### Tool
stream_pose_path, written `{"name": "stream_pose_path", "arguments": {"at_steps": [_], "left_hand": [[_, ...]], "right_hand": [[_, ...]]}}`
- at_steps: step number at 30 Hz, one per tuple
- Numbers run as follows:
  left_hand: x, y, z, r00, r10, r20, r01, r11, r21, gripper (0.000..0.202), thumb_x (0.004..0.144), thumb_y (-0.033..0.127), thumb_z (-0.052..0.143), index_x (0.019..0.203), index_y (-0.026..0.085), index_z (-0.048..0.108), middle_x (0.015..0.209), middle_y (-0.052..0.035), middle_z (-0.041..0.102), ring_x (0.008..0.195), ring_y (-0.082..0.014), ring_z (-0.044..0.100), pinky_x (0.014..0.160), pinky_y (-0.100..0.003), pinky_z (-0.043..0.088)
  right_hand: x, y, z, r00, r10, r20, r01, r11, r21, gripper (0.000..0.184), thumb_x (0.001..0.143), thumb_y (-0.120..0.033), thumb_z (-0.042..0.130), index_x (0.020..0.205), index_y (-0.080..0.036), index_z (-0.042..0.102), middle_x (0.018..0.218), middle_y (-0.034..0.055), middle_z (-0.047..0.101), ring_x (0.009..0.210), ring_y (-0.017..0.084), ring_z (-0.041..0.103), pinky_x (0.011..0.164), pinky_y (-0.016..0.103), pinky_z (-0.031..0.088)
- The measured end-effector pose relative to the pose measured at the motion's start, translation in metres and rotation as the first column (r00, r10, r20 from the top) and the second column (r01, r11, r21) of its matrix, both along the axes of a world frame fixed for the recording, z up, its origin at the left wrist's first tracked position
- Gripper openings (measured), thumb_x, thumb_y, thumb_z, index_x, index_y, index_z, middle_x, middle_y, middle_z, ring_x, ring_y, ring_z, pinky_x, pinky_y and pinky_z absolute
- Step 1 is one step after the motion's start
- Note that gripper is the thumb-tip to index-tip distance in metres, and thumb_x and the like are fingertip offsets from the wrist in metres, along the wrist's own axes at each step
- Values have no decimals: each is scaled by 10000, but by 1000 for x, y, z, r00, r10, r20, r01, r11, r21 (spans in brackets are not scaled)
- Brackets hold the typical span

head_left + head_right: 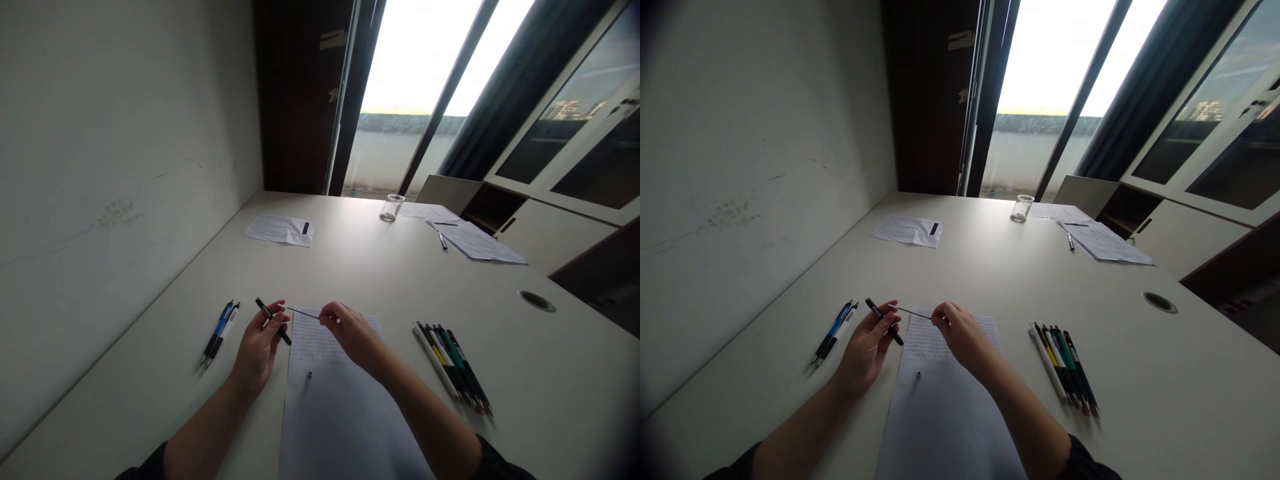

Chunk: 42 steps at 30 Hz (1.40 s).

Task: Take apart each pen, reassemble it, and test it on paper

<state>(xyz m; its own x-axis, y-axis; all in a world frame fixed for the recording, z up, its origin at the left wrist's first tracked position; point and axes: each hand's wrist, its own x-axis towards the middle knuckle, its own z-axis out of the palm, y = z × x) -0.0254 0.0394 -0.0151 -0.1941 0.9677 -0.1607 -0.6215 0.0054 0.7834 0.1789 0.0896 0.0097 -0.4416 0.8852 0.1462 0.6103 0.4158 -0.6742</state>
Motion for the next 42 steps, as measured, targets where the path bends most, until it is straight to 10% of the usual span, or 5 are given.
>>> {"name": "stream_pose_path", "arguments": {"at_steps": [18,32,42], "left_hand": [[0,1,0,998,57,7,-57,998,-9,258,676,231,856,882,138,729,840,-25,697,775,-112,655,791,-237,531],[-2,3,-2,996,87,-8,-87,996,2,253,695,229,844,901,140,727,834,-19,692,779,-98,642,771,-204,525],[-2,2,-3,996,88,13,-88,996,-11,261,686,224,852,896,138,724,835,-24,689,765,-104,642,767,-217,530]], "right_hand": [[18,-28,6,994,1,-110,-5,999,-42,114,893,-216,600,971,-219,682,954,42,697,829,171,648,734,272,508],[8,-65,6,969,45,244,-41,999,-22,117,857,-142,597,873,-215,688,885,47,698,746,188,634,653,272,456],[8,-60,-2,1000,-24,10,25,993,-113,172,827,-143,576,856,-226,724,839,23,718,727,163,649,686,262,494]]}}
